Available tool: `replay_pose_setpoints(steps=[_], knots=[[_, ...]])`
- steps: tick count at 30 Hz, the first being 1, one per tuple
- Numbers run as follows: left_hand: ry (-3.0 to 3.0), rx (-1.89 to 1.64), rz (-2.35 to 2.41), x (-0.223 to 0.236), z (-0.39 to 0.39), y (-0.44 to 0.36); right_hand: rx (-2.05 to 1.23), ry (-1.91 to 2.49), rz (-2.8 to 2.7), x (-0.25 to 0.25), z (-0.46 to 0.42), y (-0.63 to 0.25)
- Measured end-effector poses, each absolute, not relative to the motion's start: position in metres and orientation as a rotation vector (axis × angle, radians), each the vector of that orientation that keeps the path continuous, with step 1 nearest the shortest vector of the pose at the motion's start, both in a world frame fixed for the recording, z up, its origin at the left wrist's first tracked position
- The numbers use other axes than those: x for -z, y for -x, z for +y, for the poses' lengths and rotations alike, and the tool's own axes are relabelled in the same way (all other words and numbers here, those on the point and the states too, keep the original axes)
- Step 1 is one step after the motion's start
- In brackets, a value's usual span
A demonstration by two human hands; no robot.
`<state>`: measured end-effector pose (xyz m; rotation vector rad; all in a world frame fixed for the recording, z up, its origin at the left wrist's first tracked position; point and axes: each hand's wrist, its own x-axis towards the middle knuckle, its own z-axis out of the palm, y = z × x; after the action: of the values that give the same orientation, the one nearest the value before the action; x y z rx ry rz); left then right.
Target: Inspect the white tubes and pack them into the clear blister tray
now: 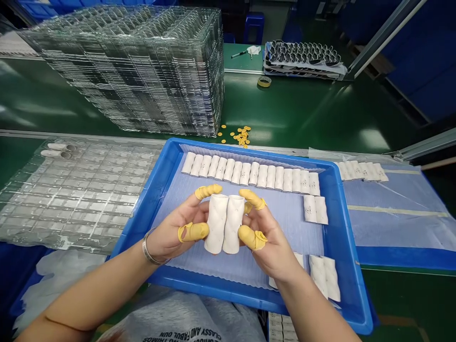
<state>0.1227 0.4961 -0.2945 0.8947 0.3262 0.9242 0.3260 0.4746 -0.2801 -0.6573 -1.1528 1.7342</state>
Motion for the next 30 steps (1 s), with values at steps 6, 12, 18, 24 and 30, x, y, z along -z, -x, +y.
replay_pose_setpoints(steps=[6,12,18,24,30], knots=[[-0.844,-0.924,0.345,0.293,0.4958,-0.1213,-1.723,0.65,-1.124,0.2806,0.4772,-0.326],[-0.84,-0.905,0.373,0.2895,0.4961,-0.1209,-1.717,0.649,-1.128,0.2809,0.4776,-0.3277],[-0.923,-0.962,0.4,0.2941,0.4966,-0.1226,-1.613,0.668,-1.216,0.2848,0.4773,-0.3261],[-0.882,-0.925,0.389,0.2942,0.4971,-0.1222,-1.678,0.662,-1.174,0.2817,0.4773,-0.3253],[-0.814,-0.935,0.369,0.2881,0.4974,-0.1209,-1.663,0.718,-1.133,0.2801,0.4779,-0.3289]])
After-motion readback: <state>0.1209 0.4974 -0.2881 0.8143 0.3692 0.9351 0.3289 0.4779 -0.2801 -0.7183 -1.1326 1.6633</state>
